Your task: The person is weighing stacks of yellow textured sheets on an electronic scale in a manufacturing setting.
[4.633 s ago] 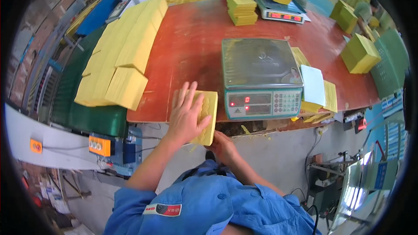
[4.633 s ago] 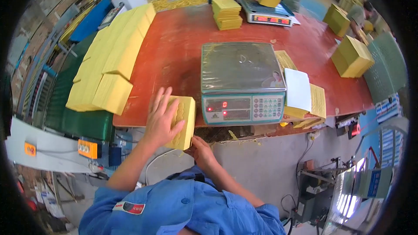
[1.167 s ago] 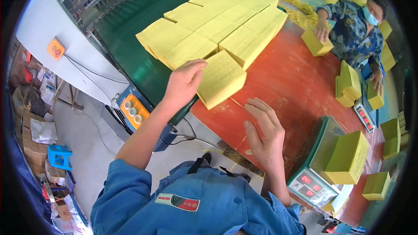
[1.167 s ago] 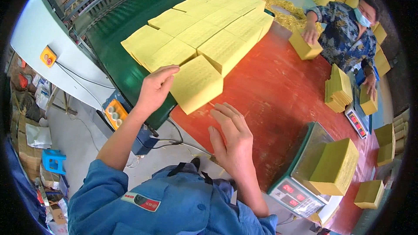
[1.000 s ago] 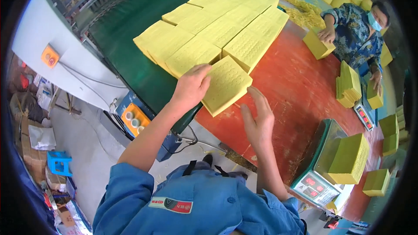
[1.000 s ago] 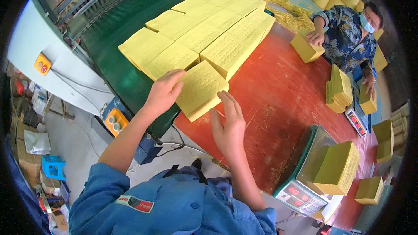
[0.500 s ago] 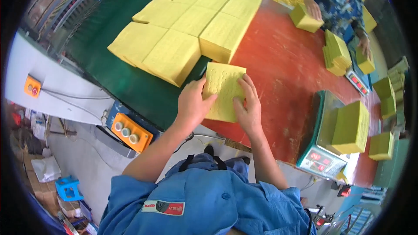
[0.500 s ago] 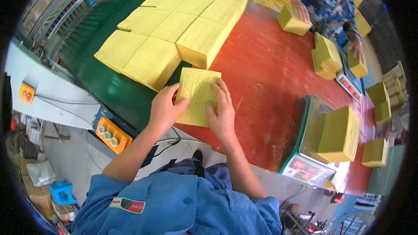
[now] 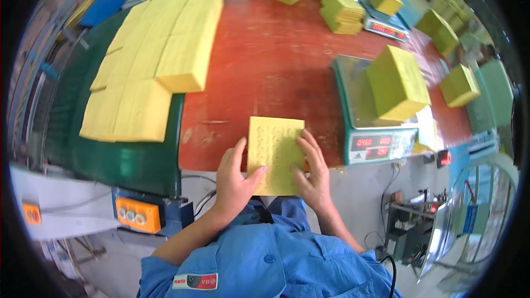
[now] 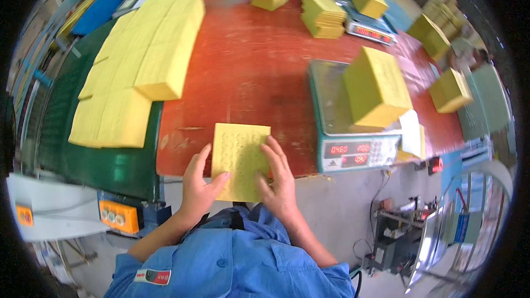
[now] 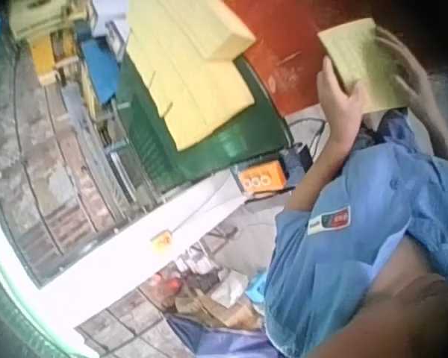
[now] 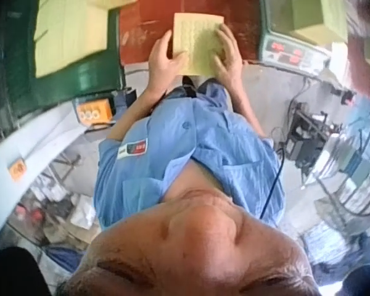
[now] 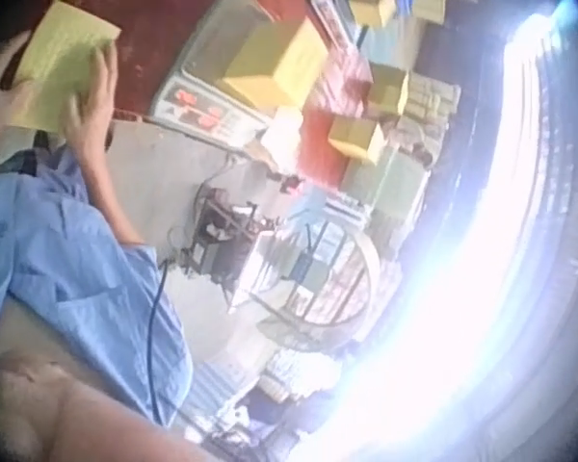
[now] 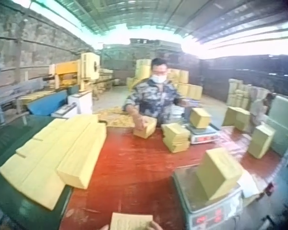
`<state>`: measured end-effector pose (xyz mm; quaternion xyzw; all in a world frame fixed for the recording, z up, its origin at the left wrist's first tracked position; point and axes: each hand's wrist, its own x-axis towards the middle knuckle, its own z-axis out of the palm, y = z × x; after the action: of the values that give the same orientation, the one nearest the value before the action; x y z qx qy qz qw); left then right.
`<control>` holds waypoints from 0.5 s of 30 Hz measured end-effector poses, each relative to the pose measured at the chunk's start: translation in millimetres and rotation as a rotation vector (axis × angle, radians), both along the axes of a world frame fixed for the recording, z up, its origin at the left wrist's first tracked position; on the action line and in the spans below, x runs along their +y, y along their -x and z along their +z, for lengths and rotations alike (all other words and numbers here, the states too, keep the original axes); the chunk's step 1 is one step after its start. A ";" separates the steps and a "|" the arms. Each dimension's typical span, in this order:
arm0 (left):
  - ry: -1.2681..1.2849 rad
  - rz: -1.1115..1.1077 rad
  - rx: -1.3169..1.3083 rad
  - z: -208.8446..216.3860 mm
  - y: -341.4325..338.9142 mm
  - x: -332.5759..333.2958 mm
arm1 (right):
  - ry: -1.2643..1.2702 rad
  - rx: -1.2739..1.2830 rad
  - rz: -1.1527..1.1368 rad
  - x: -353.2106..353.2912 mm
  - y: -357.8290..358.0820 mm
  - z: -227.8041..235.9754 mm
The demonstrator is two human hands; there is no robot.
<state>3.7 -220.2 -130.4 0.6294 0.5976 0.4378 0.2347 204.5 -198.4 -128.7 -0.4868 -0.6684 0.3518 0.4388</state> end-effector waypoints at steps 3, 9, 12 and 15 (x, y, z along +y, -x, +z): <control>0.063 -0.012 -0.117 1.5 -0.7 5.3 | 0.091 0.154 -0.097 -16.8 -11.0 -2.1; 0.377 -0.138 -0.587 13.0 -8.7 0.6 | 0.468 0.522 -0.096 -46.1 -44.7 -46.5; 0.418 -0.144 -0.503 12.4 -25.4 -5.5 | 0.559 0.557 -0.185 -47.2 -57.0 -75.9; 0.457 -0.138 -0.489 18.3 -53.7 -15.3 | 0.630 0.772 -0.223 -42.6 -65.3 -82.4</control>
<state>57.4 -235.4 -112.1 0.4758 0.5622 0.4136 0.5352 269.8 -241.0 -211.1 -0.4984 -0.2632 0.6415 0.5204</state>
